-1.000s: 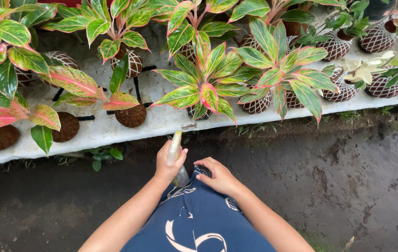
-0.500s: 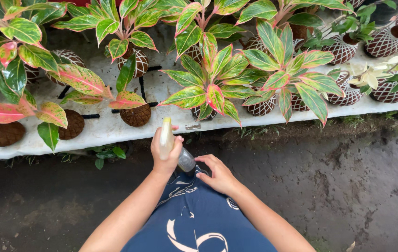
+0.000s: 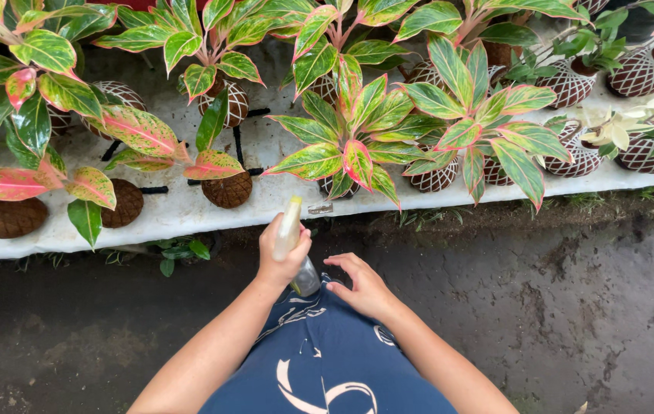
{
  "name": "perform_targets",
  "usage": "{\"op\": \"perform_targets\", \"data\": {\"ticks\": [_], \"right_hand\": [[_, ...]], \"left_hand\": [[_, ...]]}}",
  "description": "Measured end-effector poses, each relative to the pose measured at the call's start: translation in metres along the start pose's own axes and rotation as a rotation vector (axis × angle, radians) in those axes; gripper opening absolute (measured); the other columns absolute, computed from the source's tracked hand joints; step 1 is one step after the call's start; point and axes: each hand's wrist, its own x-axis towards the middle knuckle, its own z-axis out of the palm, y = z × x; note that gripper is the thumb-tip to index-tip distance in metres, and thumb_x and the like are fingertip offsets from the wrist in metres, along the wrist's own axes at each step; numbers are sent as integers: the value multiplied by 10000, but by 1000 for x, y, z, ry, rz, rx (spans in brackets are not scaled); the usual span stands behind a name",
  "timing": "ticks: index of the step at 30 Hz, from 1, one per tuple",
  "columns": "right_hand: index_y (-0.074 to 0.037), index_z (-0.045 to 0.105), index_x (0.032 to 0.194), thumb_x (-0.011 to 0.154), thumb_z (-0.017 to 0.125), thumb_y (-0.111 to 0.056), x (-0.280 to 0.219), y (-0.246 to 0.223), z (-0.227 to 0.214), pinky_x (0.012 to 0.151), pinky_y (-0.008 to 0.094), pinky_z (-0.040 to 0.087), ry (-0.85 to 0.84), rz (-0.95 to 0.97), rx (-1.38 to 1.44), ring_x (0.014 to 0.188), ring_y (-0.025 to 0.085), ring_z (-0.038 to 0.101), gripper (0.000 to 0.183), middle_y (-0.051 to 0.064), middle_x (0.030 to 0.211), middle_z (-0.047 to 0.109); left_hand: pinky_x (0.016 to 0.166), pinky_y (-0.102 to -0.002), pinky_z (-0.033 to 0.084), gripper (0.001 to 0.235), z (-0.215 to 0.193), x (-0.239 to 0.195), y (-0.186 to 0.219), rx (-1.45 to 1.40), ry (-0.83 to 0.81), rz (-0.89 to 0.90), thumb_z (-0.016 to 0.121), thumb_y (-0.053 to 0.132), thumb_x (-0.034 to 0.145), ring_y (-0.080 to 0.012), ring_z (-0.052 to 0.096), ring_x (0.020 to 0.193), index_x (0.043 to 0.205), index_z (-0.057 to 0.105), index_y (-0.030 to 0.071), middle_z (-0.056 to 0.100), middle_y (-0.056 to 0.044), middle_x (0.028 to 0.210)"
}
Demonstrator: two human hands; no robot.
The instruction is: The person sprays water from a handheld spray bottle onto a row of potted plants arranged on a white shelf. They move along the shelf, misting the leaves of various plants one by one.
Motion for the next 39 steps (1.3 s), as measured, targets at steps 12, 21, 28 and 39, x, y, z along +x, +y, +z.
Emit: {"op": "perform_targets", "data": {"ticks": [12, 21, 28, 39], "right_hand": [[-108, 639, 1289, 833, 743, -225, -7, 3, -2, 617, 295, 535, 3, -1, 2, 954, 190, 660, 483, 65, 1261, 642], [-67, 623, 1318, 838, 768, -185, -9, 10, -5, 975, 360, 513, 65, -117, -4, 1164, 280, 638, 516, 136, 1230, 643], [-86, 629, 1288, 836, 770, -179, -12, 15, -9, 991, 353, 509, 100, -64, 25, 1169, 258, 639, 483, 116, 1232, 640], [-108, 602, 1335, 842, 763, -179, -10, 23, -20, 991, 358, 506, 171, 10, 84, 1194, 242, 624, 523, 95, 1272, 617]], "left_hand": [[683, -333, 541, 179, 15, 9, 16, -19, -31, 34, 757, 96, 804, -209, 671, 703, 899, 619, 32, 671, -89, 802], [702, -336, 549, 209, 29, 31, 16, -27, -37, 115, 765, 97, 816, -213, 684, 737, 964, 632, 34, 679, -82, 836], [748, -311, 555, 291, 36, 26, 10, -301, -205, 123, 737, 51, 862, -169, 677, 821, 1125, 623, 4, 690, -84, 968], [728, -277, 557, 411, 42, 31, -16, -698, -158, -100, 685, 5, 880, -131, 658, 797, 1269, 553, 8, 650, -52, 1040]]}}
